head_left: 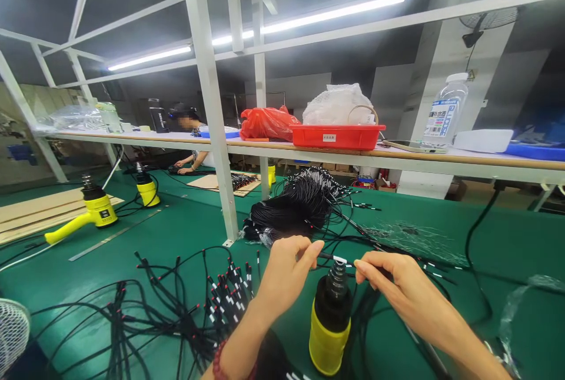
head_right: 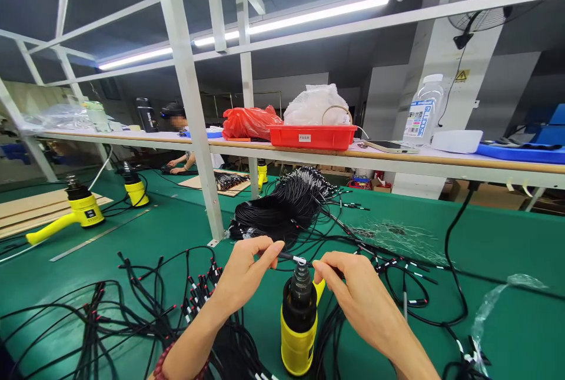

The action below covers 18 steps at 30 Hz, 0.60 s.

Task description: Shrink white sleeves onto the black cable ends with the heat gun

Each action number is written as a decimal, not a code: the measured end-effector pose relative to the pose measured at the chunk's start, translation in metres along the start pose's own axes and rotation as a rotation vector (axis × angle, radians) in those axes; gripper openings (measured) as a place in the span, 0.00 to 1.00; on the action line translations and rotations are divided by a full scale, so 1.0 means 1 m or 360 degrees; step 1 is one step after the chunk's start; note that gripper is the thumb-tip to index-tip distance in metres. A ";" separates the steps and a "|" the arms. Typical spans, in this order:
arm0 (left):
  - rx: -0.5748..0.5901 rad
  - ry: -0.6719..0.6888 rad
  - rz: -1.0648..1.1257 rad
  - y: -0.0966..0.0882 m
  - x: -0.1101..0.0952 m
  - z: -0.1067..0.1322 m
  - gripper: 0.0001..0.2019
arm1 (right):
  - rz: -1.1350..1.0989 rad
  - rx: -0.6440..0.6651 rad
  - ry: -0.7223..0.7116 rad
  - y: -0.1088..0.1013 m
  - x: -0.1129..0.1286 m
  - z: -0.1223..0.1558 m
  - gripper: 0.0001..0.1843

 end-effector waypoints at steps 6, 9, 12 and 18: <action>-0.0023 0.0062 0.0128 0.000 -0.006 0.000 0.11 | -0.0076 -0.0154 -0.0043 -0.004 -0.002 -0.003 0.21; -0.0057 0.0066 0.0224 -0.005 -0.010 0.001 0.12 | -0.0133 -0.0353 0.0037 -0.011 -0.015 0.003 0.22; -0.0097 0.0000 0.0290 -0.012 -0.003 0.003 0.12 | -0.0258 -0.0723 0.0204 -0.026 -0.047 0.022 0.23; 0.0010 -0.0232 0.0110 -0.005 0.056 0.020 0.12 | -0.0326 -0.1332 0.0718 -0.048 -0.148 0.084 0.29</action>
Point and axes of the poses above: each hand's wrist, its own z-axis away from the middle knuckle, its own y-axis out of the palm, x = y × z, the point moved 6 cm from there along -z, towards the middle knuckle, and after that the axes turned 10 degrees about -y, right-handed, at the moved point
